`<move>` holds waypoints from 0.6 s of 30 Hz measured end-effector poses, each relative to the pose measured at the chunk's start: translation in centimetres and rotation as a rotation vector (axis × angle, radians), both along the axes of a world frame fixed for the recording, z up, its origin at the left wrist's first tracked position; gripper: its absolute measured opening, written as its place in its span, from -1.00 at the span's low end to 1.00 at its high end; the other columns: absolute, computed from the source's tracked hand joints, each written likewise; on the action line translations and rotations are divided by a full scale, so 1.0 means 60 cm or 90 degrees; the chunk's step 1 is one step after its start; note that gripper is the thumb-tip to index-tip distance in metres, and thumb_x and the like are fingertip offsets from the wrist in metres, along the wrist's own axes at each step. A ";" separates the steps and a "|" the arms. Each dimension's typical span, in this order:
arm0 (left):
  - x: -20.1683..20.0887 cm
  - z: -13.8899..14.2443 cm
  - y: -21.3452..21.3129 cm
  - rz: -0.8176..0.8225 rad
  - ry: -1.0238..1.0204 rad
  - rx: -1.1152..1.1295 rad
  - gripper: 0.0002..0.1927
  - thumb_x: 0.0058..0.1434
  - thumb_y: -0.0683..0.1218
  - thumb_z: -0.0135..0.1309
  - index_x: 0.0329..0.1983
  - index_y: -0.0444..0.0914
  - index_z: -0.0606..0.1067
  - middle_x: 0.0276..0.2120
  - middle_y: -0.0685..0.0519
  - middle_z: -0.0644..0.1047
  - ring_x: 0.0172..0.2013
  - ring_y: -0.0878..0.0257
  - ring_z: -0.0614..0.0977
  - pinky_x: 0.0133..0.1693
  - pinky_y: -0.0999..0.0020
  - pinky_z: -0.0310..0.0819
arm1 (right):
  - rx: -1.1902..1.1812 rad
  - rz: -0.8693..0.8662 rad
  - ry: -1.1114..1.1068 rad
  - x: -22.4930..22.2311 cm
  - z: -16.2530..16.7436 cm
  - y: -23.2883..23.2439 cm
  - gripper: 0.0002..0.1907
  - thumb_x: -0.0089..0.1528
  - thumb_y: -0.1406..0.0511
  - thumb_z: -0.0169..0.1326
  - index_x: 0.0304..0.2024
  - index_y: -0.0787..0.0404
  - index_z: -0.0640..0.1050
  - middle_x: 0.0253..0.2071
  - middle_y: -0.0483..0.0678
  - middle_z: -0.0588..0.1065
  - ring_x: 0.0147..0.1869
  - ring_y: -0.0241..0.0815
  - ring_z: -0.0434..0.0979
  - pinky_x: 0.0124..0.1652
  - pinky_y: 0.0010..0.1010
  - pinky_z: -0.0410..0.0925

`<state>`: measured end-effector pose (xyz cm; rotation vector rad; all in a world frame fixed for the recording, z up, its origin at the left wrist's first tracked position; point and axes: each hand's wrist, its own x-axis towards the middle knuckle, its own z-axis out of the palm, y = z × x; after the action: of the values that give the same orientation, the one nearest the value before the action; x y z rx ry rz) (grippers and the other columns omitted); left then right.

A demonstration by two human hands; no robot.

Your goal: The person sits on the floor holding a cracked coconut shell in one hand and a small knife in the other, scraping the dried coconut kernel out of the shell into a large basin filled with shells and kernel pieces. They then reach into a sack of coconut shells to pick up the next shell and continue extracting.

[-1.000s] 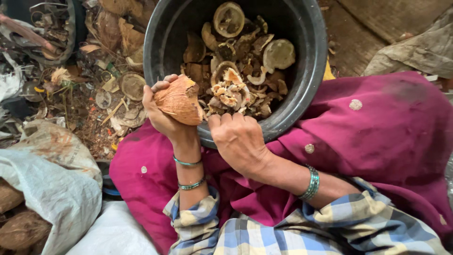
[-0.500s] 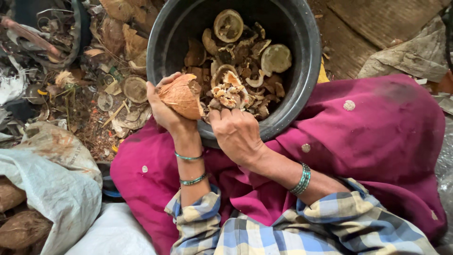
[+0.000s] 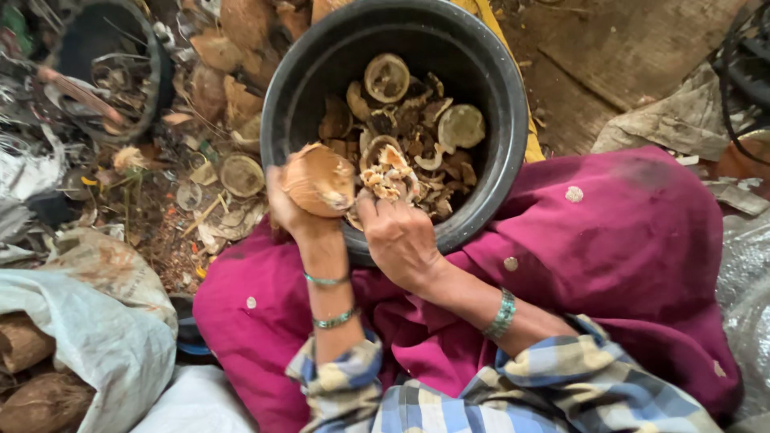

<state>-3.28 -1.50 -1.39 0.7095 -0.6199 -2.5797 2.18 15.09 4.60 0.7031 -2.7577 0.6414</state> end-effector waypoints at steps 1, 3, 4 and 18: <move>0.000 0.001 0.005 0.022 -0.011 0.035 -0.59 0.48 0.06 -0.32 -0.13 -0.26 0.50 -0.15 -0.22 0.58 -0.19 -0.10 0.63 -0.07 -0.04 0.55 | -0.011 -0.007 -0.027 -0.001 0.002 -0.001 -0.91 0.27 0.36 -0.02 -0.27 0.20 0.53 -0.45 0.02 0.54 -0.37 -0.04 0.61 -0.42 -0.23 0.43; 0.012 0.004 0.012 -0.035 -0.041 0.075 -0.47 0.40 0.13 -0.38 -0.08 -0.31 0.52 -0.11 -0.19 0.59 -0.13 -0.08 0.63 -0.03 -0.01 0.53 | -0.044 0.008 -0.015 -0.001 0.009 0.007 -0.90 0.26 0.37 -0.04 -0.25 0.20 0.51 -0.40 0.04 0.55 -0.32 -0.04 0.62 -0.37 -0.22 0.44; 0.009 0.004 0.017 -0.069 -0.046 0.098 -0.40 0.35 0.16 -0.42 -0.06 -0.34 0.53 -0.09 -0.17 0.59 -0.11 -0.07 0.63 0.00 0.00 0.52 | -0.057 0.011 0.000 -0.012 0.014 0.016 -0.90 0.25 0.37 -0.05 -0.24 0.19 0.51 -0.38 0.05 0.56 -0.29 -0.03 0.63 -0.35 -0.21 0.45; 0.032 0.036 0.022 -0.245 0.150 0.138 -0.57 0.47 0.08 -0.19 -0.29 -0.27 0.56 -0.06 -0.17 0.64 0.07 -0.19 0.63 0.08 -0.09 0.55 | -0.014 0.145 -0.165 -0.029 0.100 0.105 -0.88 0.21 0.35 -0.03 -0.28 0.13 0.55 -0.40 0.03 0.55 -0.26 0.05 0.62 -0.34 -0.10 0.43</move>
<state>-1.38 -0.16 0.80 0.3636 -0.4400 -3.0623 0.46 21.41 10.58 1.0033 -2.9209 0.8636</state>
